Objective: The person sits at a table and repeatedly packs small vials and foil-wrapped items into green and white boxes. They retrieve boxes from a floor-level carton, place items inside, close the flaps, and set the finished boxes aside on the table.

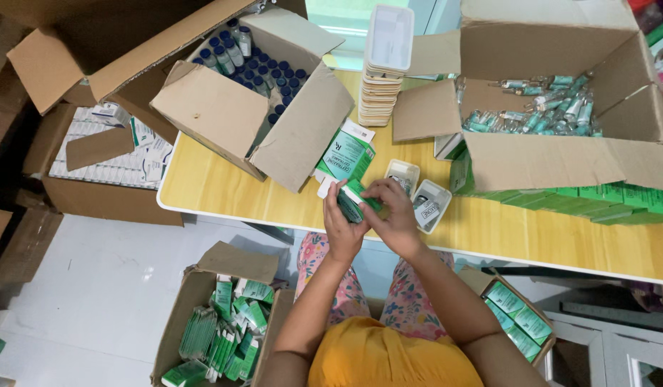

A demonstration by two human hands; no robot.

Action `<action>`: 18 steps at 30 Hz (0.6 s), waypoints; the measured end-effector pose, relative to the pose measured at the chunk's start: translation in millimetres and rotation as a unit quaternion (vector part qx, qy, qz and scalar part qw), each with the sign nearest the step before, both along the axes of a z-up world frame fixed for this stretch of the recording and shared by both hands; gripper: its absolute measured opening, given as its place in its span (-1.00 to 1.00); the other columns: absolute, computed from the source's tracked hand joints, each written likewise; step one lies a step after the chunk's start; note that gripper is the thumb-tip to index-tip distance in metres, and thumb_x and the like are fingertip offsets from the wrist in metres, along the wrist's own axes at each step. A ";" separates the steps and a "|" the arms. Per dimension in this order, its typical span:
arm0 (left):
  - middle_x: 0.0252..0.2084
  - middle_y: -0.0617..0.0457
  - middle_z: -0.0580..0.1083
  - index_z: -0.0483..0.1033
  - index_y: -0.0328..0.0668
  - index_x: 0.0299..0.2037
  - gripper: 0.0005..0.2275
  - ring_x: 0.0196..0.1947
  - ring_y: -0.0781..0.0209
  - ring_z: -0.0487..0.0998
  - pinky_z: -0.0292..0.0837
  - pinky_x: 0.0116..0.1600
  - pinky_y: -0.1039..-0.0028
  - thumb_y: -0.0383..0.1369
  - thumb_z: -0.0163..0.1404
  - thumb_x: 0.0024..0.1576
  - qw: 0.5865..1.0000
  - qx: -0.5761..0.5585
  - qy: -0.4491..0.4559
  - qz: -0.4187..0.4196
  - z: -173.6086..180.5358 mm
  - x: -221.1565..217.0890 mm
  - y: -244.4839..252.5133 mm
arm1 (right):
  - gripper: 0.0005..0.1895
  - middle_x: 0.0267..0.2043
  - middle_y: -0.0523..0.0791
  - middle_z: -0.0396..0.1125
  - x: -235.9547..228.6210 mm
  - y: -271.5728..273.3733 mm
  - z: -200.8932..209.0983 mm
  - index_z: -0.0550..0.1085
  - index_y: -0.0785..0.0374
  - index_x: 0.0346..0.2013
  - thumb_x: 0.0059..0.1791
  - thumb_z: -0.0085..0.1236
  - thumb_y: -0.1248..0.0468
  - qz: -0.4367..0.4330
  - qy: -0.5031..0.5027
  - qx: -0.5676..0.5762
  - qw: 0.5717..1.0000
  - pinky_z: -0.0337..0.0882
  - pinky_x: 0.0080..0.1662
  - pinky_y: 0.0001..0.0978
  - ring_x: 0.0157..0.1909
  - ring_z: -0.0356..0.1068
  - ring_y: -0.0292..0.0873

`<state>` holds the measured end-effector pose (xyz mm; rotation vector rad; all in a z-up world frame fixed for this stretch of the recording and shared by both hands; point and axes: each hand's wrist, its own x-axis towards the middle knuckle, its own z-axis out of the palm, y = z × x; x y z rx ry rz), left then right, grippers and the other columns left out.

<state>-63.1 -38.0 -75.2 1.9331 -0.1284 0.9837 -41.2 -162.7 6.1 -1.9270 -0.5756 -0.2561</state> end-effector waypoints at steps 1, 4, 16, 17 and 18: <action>0.29 -0.27 0.39 0.00 -0.45 0.44 -0.22 0.19 -0.28 0.46 0.37 0.32 0.05 -0.32 0.24 0.13 1.000 0.004 -0.006 0.003 -1.2 0.7 1.5 | -0.78 -0.09 -0.02 0.35 -0.7 0.4 1.0 0.50 0.29 -0.17 -0.09 0.29 0.38 -0.002 -0.022 -0.010 1.000 0.41 -0.07 -0.28 -0.10 0.40 -0.05; 0.28 -0.29 0.37 -0.03 -0.45 0.43 -0.17 0.16 -0.31 0.45 0.36 0.29 0.04 -0.26 0.26 0.09 0.999 0.019 -0.036 -0.008 -3.5 0.3 5.8 | -0.79 -0.07 0.00 0.35 -4.5 2.2 -0.2 0.49 0.29 -0.20 -0.09 0.30 0.37 -0.011 -0.067 -0.034 0.997 0.39 0.03 -0.18 0.01 0.39 0.04; 0.28 -0.32 0.37 0.02 -0.46 0.43 -0.37 0.19 -0.32 0.45 0.36 0.32 0.03 -0.46 0.09 0.20 1.000 0.018 -0.019 0.015 -13.6 1.5 3.2 | -0.71 0.04 0.08 0.30 -19.1 11.3 0.2 0.50 0.26 -0.13 -0.10 0.32 0.27 -0.046 -0.179 -0.143 0.972 0.36 0.03 -0.05 0.00 0.31 0.18; 0.28 -0.33 0.37 0.02 -0.47 0.42 -0.36 0.19 -0.32 0.44 0.34 0.32 0.02 -0.47 0.09 0.18 1.000 0.015 -0.012 0.014 -15.9 -4.2 5.3 | -0.66 0.05 0.09 0.29 -25.1 11.0 -0.7 0.51 0.25 -0.08 -0.12 0.32 0.25 -0.049 -0.208 -0.177 0.961 0.35 0.04 -0.01 0.02 0.31 0.21; 0.30 -0.33 0.36 0.02 -0.46 0.43 -0.36 0.22 -0.33 0.42 0.33 0.34 0.01 -0.47 0.08 0.19 1.000 0.023 -0.004 0.018 -17.6 -6.9 7.2 | -0.61 0.07 0.09 0.29 -29.9 11.1 -2.0 0.51 0.23 -0.04 -0.14 0.32 0.23 -0.051 -0.236 -0.210 0.947 0.35 0.05 0.03 0.04 0.31 0.24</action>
